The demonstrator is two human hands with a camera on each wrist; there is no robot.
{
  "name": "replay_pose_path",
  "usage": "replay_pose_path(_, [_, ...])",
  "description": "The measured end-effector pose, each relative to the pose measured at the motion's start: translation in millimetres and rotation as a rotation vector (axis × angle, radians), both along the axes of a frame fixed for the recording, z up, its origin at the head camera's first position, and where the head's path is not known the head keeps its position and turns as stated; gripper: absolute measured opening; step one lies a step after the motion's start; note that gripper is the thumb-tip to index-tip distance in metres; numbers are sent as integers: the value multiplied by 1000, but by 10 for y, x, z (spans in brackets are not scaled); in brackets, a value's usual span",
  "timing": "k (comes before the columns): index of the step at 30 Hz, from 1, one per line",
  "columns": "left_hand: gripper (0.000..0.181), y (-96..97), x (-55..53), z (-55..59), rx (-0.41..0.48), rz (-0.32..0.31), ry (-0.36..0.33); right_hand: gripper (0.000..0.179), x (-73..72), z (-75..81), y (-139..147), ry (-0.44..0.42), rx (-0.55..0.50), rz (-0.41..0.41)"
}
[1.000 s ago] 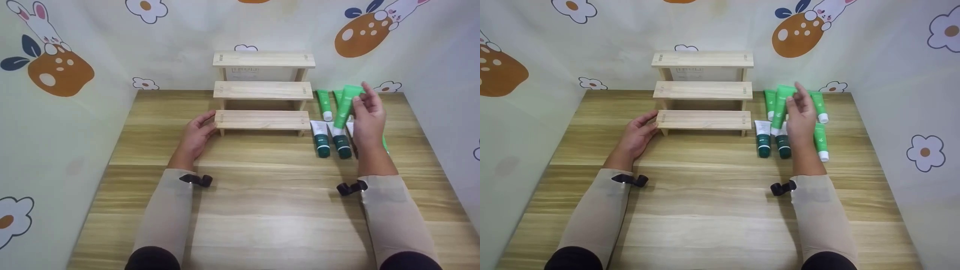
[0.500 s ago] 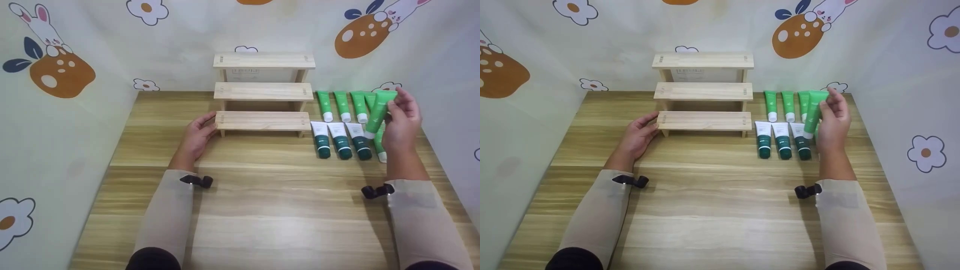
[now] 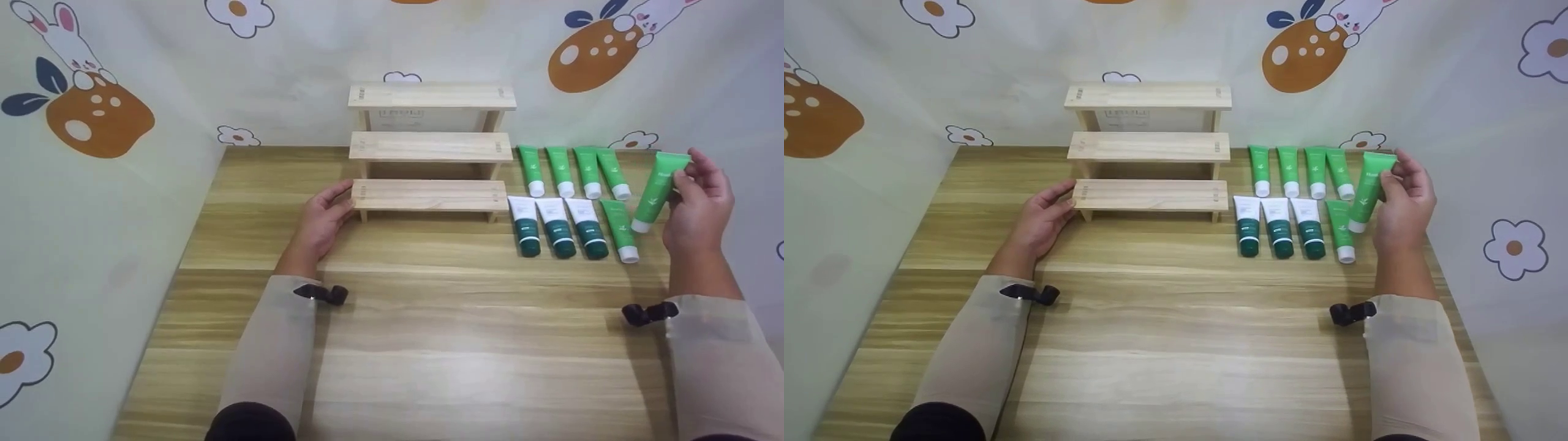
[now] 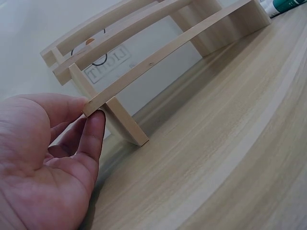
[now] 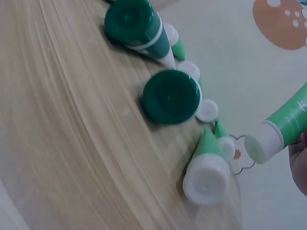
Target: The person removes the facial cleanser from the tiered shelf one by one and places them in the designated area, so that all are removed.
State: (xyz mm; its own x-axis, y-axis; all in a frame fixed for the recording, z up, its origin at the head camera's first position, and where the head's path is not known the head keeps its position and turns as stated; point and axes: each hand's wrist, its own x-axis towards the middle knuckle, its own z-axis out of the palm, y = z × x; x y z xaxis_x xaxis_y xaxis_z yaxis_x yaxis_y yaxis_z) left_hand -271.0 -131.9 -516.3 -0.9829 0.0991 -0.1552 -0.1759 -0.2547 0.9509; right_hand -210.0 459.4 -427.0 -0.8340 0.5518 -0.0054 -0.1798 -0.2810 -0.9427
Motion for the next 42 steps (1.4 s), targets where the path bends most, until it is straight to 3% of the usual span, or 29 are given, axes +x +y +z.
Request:
replay_pose_path(7, [52,-7,12,-9,15,-3,-5,47,7,-162,215,-77,11,16])
replay_pose_path(17, [52,10,4,-17,20,6,-6,58,-8,-397,389,-74,-6,32])
replay_pose_path(26, [52,6,-14,-21,17,2,-1,68,-44,-463,466,-264,60,33])
replay_pose_path(35, [53,11,-6,-14,44,8,10,73,-98,-482,505,-470,178,91])
replay_pose_path(42, [52,12,4,-6,31,11,7,72,-169,-488,490,-560,286,108])
